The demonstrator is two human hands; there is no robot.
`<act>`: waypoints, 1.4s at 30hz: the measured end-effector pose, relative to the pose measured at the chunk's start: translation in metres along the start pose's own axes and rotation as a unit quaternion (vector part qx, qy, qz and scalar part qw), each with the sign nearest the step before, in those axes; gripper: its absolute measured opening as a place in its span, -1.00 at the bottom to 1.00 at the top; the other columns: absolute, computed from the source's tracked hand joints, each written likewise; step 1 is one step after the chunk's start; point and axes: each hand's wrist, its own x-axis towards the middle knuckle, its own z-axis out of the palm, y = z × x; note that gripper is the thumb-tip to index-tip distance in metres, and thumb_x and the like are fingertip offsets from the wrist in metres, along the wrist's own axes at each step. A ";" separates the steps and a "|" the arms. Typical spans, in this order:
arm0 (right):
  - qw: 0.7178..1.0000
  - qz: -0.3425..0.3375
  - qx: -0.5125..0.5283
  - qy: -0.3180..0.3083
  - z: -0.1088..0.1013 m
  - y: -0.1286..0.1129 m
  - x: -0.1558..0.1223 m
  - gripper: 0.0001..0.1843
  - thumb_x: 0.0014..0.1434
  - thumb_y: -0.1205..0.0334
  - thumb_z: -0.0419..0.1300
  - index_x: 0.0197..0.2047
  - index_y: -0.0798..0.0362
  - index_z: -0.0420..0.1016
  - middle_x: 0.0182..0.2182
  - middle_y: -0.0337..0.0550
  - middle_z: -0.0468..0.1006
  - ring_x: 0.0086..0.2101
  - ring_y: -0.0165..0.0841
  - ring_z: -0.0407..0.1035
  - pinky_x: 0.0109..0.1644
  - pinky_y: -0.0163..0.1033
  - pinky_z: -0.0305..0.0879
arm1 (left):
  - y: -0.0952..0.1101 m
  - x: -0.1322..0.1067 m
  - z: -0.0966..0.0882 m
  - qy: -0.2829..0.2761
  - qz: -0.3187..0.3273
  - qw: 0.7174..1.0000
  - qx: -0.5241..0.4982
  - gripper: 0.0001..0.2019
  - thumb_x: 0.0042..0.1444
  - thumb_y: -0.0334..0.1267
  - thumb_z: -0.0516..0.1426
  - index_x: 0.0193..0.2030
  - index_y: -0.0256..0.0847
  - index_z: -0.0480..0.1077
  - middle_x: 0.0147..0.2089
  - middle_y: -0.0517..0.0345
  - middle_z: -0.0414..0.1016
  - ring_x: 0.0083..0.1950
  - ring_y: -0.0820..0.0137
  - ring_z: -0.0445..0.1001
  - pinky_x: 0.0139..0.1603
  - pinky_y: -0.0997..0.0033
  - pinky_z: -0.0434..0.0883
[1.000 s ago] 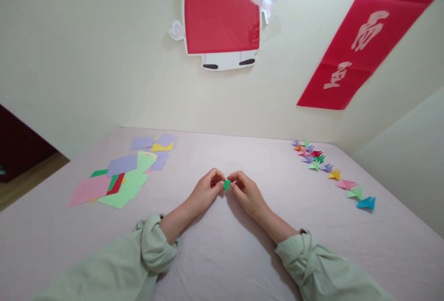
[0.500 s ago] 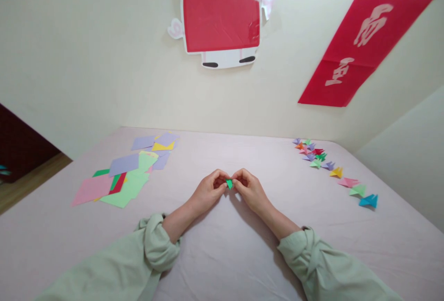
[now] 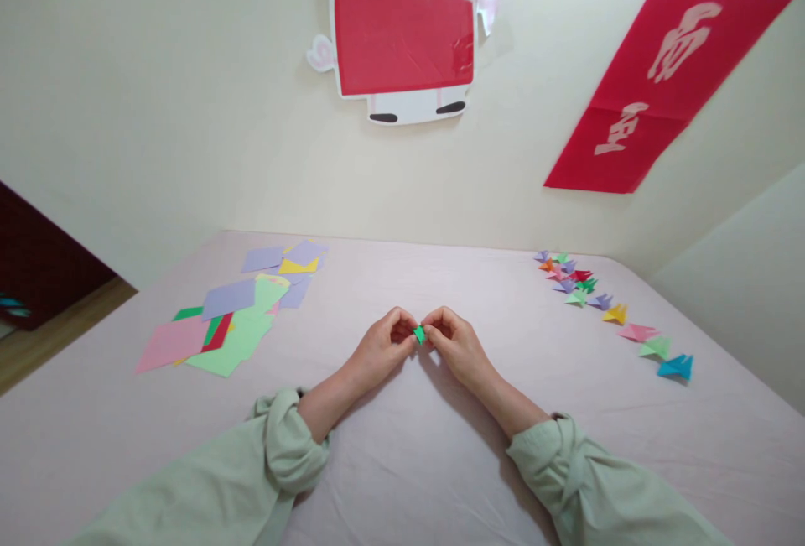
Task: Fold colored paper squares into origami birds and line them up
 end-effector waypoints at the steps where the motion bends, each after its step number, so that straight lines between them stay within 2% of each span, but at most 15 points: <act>1: 1.000 0.001 0.002 -0.002 0.000 0.000 0.000 -0.87 0.09 0.17 0.16 -0.36 0.06 0.38 -0.49 -0.28 0.42 -0.48 -0.43 0.31 -0.39 -0.31 0.26 | 0.000 0.000 0.000 0.001 0.000 1.000 0.000 -0.88 0.09 -0.30 0.14 -0.23 -0.22 0.32 -0.32 0.21 0.41 -0.30 0.46 0.42 -0.26 0.48 0.36; 15: 0.999 -0.013 -0.002 -0.031 0.000 0.005 -0.001 -0.87 0.10 0.21 0.17 -0.28 0.07 0.38 -0.42 -0.26 0.45 -0.44 -0.42 0.33 -0.33 -0.30 0.26 | 0.002 0.001 -0.002 0.025 -0.004 0.999 0.026 -0.94 0.10 -0.31 0.10 -0.29 -0.23 0.31 -0.37 0.25 0.36 -0.35 0.49 0.34 -0.31 0.51 0.28; 26: 0.999 -0.021 -0.022 -0.013 0.000 -0.001 -0.002 -0.87 0.15 0.18 0.16 -0.37 0.05 0.35 -0.50 -0.29 0.40 -0.48 -0.42 0.29 -0.38 -0.31 0.20 | 0.009 0.000 -0.001 0.006 -0.002 1.000 -0.003 -0.95 0.08 -0.34 0.11 -0.31 -0.22 0.29 -0.39 0.26 0.32 -0.35 0.49 0.30 -0.31 0.50 0.26; 31: 0.999 -0.022 -0.029 0.003 0.000 0.000 -0.002 -0.87 0.14 0.19 0.15 -0.38 0.05 0.35 -0.51 -0.30 0.38 -0.49 -0.42 0.26 -0.39 -0.31 0.18 | 0.012 0.003 -0.001 0.005 -0.026 0.999 -0.024 -0.91 0.08 -0.27 0.13 -0.35 -0.23 0.30 -0.43 0.27 0.30 -0.39 0.49 0.28 -0.34 0.50 0.23; 38: 0.998 -0.038 -0.049 -0.029 0.000 0.000 -0.003 -0.92 0.15 0.23 0.14 -0.32 0.05 0.40 -0.46 -0.29 0.43 -0.47 -0.43 0.27 -0.37 -0.31 0.18 | 0.011 0.004 -0.001 0.028 -0.041 0.998 -0.034 -0.86 0.04 -0.23 0.16 -0.39 -0.25 0.32 -0.44 0.25 0.33 -0.39 0.49 0.30 -0.32 0.49 0.25; 42: 0.998 -0.034 -0.058 -0.023 0.000 -0.004 -0.004 -0.89 0.16 0.19 0.16 -0.34 0.05 0.40 -0.48 -0.28 0.45 -0.47 -0.41 0.30 -0.36 -0.30 0.20 | 0.010 0.003 0.000 0.036 -0.038 0.999 -0.016 -0.85 0.05 -0.21 0.17 -0.39 -0.25 0.33 -0.45 0.25 0.35 -0.40 0.48 0.30 -0.34 0.49 0.25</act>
